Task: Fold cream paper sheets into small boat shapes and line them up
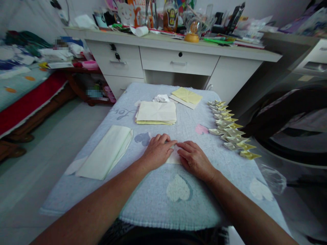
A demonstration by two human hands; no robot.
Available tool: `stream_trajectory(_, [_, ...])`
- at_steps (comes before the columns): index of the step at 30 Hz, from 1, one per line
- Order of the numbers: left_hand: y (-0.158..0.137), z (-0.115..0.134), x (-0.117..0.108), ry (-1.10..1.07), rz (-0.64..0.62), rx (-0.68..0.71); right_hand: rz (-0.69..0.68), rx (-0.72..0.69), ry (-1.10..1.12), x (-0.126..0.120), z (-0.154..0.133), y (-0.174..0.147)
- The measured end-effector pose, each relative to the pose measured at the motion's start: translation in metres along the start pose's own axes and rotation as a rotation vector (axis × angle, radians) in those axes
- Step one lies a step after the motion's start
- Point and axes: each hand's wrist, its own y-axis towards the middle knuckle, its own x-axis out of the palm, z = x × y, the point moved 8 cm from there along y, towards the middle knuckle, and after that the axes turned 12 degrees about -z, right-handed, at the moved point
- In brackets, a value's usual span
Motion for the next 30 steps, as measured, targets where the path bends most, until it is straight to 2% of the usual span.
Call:
stream_trajectory(9, [0.001, -0.001, 0.001, 0.006, -0.003, -0.003, -0.033, 0.017, -0.018, 0.002, -0.001, 0.001])
stream_trajectory(17, [-0.001, 0.010, -0.001, 0.142, -0.045, 0.007, -0.084, 0.044, -0.042, 0.001, -0.003, 0.001])
stream_trajectory(23, [-0.004, 0.014, 0.001, 0.247, -0.064, 0.002, -0.084, 0.044, -0.037, -0.004, -0.003, -0.011])
stream_trajectory(30, [-0.003, 0.012, 0.004, 0.261, -0.064, -0.009, -0.074, 0.047, -0.028, -0.008, -0.006, -0.031])
